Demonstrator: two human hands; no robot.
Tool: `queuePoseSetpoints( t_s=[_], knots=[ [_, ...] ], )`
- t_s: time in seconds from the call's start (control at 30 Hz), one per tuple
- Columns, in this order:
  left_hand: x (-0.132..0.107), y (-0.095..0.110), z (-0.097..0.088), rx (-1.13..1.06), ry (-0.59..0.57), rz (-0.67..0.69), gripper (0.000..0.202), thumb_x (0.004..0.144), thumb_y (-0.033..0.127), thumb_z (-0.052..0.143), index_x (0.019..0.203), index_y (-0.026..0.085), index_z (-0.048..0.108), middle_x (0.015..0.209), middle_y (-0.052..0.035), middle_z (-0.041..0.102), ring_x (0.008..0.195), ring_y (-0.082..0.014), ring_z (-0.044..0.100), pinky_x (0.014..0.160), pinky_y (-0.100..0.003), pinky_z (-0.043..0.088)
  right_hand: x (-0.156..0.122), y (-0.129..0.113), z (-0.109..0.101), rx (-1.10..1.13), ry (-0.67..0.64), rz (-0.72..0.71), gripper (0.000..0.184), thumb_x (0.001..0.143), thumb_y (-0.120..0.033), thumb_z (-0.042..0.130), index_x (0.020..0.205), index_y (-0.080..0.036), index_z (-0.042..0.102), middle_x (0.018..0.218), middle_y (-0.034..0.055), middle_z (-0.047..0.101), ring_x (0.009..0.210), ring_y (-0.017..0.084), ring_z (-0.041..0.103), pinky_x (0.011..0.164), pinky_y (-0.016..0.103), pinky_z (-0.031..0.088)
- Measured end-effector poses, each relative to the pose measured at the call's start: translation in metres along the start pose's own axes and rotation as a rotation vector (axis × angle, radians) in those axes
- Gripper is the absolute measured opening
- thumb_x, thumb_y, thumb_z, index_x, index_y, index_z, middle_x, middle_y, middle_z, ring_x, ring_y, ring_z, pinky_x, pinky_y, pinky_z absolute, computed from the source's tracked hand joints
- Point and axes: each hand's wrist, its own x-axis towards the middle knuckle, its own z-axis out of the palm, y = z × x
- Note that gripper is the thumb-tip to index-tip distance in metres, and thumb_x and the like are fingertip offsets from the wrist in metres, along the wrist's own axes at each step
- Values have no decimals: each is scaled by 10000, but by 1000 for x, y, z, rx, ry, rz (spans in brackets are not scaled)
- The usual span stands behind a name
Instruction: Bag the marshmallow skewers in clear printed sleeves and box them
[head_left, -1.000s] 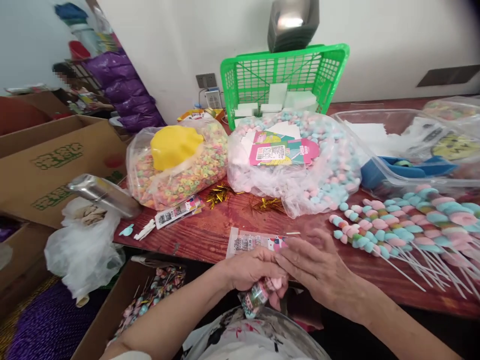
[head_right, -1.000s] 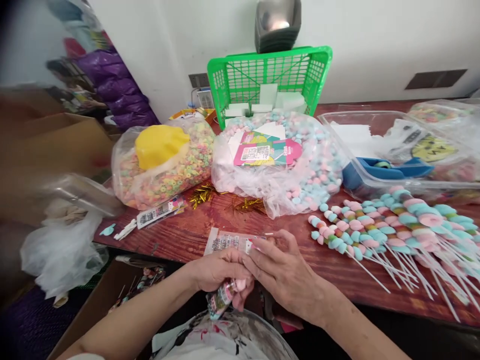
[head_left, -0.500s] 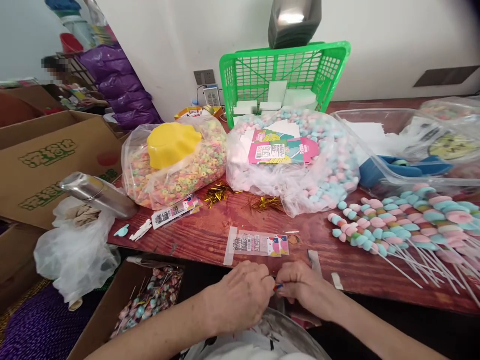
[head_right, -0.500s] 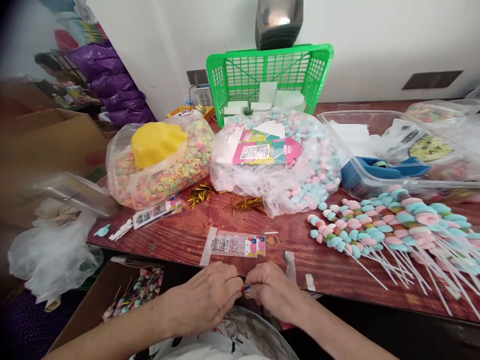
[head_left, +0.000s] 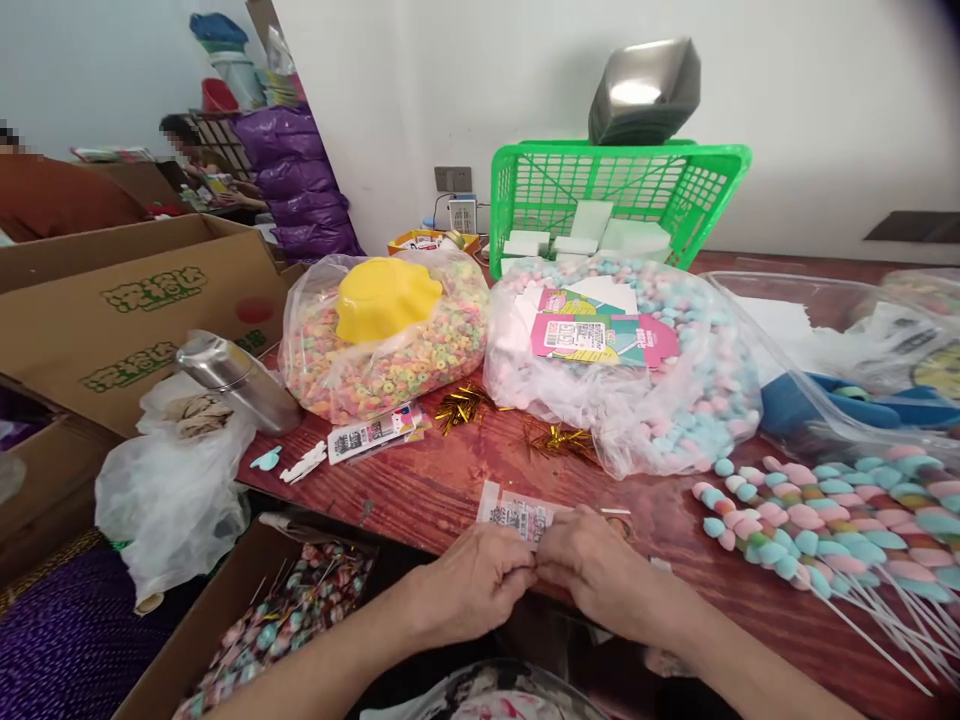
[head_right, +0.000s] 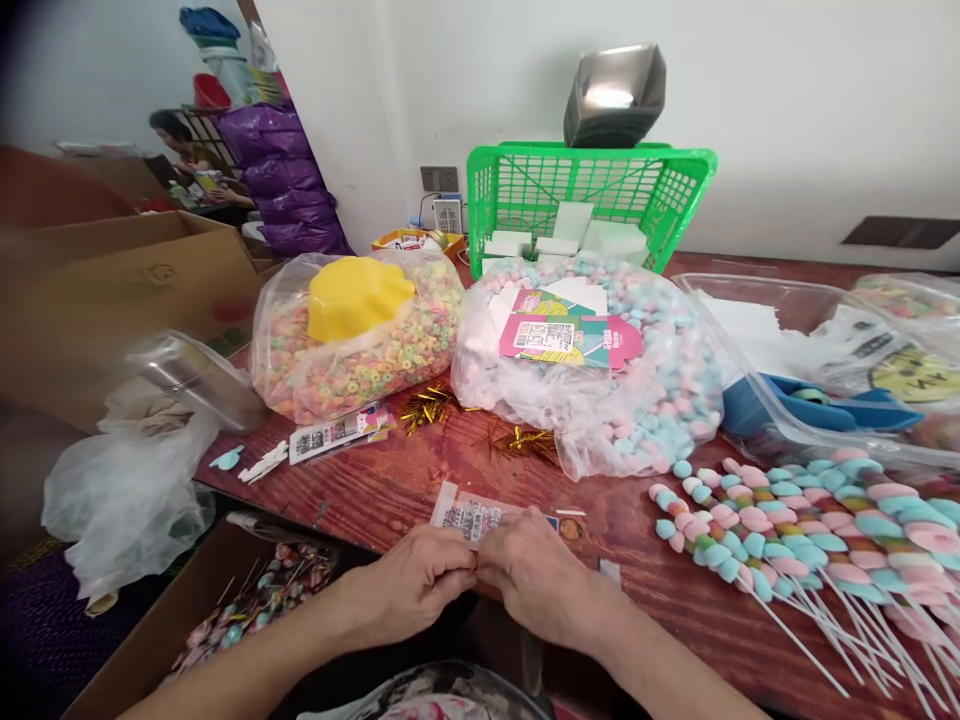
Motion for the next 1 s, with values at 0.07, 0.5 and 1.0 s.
queuePoseSetpoints(
  t_s=[0.07, 0.5, 1.0],
  knots=[
    [-3, -7, -2, 17, 123, 7, 265, 842, 209, 502, 603, 157, 603, 632, -17, 545, 623, -124, 474, 632, -247, 372, 23, 21, -6, 54, 81, 152, 198, 855, -153, 523, 701, -232, 619, 681, -27, 637, 662, 128, 578, 647, 235, 426],
    [6, -26, -9, -1136, 431, -370, 283, 655, 359, 768, 659, 109, 635, 550, -2, 587, 405, -81, 539, 405, -172, 322, 63, 83, 1, 203, 448, 338, 181, 806, -203, 522, 803, -221, 703, 806, 33, 707, 758, 175, 638, 736, 308, 473],
    [26, -16, 1, -1220, 511, -308, 250, 676, 316, 748, 687, 134, 576, 582, 11, 606, 451, -106, 575, 454, -203, 389, 54, 83, 1, 755, 739, 542, 317, 717, -402, 631, 922, -165, 681, 714, 64, 711, 527, 161, 623, 398, 232, 397]
  ],
)
